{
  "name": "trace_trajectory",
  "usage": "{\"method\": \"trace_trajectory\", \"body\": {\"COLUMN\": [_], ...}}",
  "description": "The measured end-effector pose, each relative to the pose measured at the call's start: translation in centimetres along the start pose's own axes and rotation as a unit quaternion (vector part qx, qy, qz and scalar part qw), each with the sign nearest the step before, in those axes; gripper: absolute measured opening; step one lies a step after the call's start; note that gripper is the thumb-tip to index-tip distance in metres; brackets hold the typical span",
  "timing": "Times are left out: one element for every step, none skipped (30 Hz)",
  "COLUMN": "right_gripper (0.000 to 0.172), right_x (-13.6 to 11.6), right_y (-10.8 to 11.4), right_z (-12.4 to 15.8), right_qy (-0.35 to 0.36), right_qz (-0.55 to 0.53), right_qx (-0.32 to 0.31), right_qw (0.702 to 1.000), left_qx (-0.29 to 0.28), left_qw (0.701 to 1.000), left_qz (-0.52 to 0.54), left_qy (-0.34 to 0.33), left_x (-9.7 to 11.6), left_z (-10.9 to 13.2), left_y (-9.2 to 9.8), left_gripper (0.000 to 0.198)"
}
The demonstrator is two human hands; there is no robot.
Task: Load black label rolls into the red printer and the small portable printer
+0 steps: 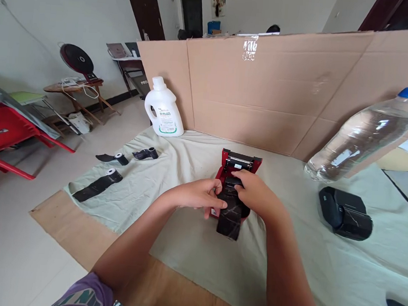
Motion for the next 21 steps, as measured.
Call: {"method": "trace_trajectory", "body": {"right_gripper": [0.040,0.041,0.042,0.043,0.043,0.044,0.046,0.047,0.047,0.047,0.046,0.045,0.045,0.045,0.045,0.043,0.038,0.031,0.026,0.026,0.030], "right_x": [0.0,0.1,0.2,0.3,0.3,0.3,0.3,0.2,0.2,0.1,0.1,0.0,0.0,-0.1,-0.1,0.0,0.1,0.3,0.6,1.1,1.6], "right_y": [-0.5,-0.9,-1.3,-1.6,-2.0,-2.3,-2.6,-2.8,-3.1,-3.3,-3.4,-3.4,-3.3,-3.0,-2.6,-2.0,-1.3,-0.5,0.4,1.2,2.0], "right_z": [-0.1,-0.3,-0.4,-0.6,-0.8,-1.1,-1.3,-1.6,-1.8,-2.0,-2.2,-2.2,-2.2,-2.0,-1.8,-1.5,-1.0,-0.6,-0.1,0.3,0.6], "right_qy": [0.007,0.008,0.005,0.000,-0.005,-0.010,-0.018,-0.027,-0.037,-0.048,-0.057,-0.062,-0.062,-0.057,-0.051,-0.047,-0.045,-0.048,-0.060,-0.081,-0.109], "right_qz": [0.004,0.012,0.021,0.032,0.042,0.052,0.063,0.073,0.084,0.091,0.094,0.092,0.085,0.074,0.058,0.039,0.019,0.001,-0.011,-0.013,-0.006], "right_qx": [-0.008,-0.013,-0.016,-0.018,-0.019,-0.022,-0.025,-0.029,-0.033,-0.037,-0.040,-0.043,-0.045,-0.045,-0.044,-0.042,-0.041,-0.041,-0.041,-0.033,-0.014], "right_qw": [1.000,1.000,1.000,0.999,0.999,0.998,0.998,0.997,0.995,0.994,0.993,0.993,0.993,0.995,0.996,0.997,0.998,0.998,0.997,0.996,0.994], "left_qx": [-0.001,-0.001,0.003,0.009,0.015,0.019,0.024,0.032,0.043,0.055,0.064,0.068,0.066,0.063,0.061,0.062,0.067,0.077,0.088,0.098,0.106], "left_qw": [1.000,1.000,1.000,0.999,0.999,0.998,0.997,0.994,0.991,0.985,0.979,0.973,0.965,0.955,0.943,0.930,0.916,0.902,0.890,0.879,0.868], "left_qz": [0.009,0.013,0.011,0.001,-0.016,-0.038,-0.065,-0.095,-0.126,-0.157,-0.187,-0.217,-0.248,-0.281,-0.315,-0.348,-0.380,-0.409,-0.433,-0.452,-0.469], "left_qy": [-0.008,-0.018,-0.026,-0.033,-0.035,-0.035,-0.033,-0.032,-0.031,-0.033,-0.040,-0.050,-0.063,-0.077,-0.090,-0.101,-0.108,-0.112,-0.115,-0.119,-0.126], "left_x": [0.0,0.0,-0.1,-0.1,-0.2,-0.2,-0.1,-0.1,0.1,0.3,0.5,0.7,1.0,1.1,1.2,1.3,1.4,1.4,1.5,1.7,1.9], "left_z": [0.0,0.0,0.1,0.2,0.3,0.5,0.7,0.9,1.2,1.5,1.8,2.0,2.2,2.3,2.4,2.4,2.4,2.4,2.3,2.2,2.2], "left_y": [0.0,0.0,0.1,0.2,0.3,0.3,0.4,0.5,0.6,0.7,0.7,0.7,0.6,0.4,0.2,-0.1,-0.3,-0.6,-0.8,-1.1,-1.4], "left_gripper": [0.034,0.033,0.033,0.032,0.032,0.031,0.031,0.031,0.032,0.033,0.036,0.039,0.041,0.043,0.044,0.045,0.044,0.042,0.040,0.037,0.033]}}
Point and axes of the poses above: each hand's wrist, its own z-axis away from the middle knuckle, its own y-axis out of the back of the hand, x = y × z, the point moved 4 cm from there along -z, towards the middle knuckle, and after that the axes turned 2 degrees about x, right-handed, at the moved point
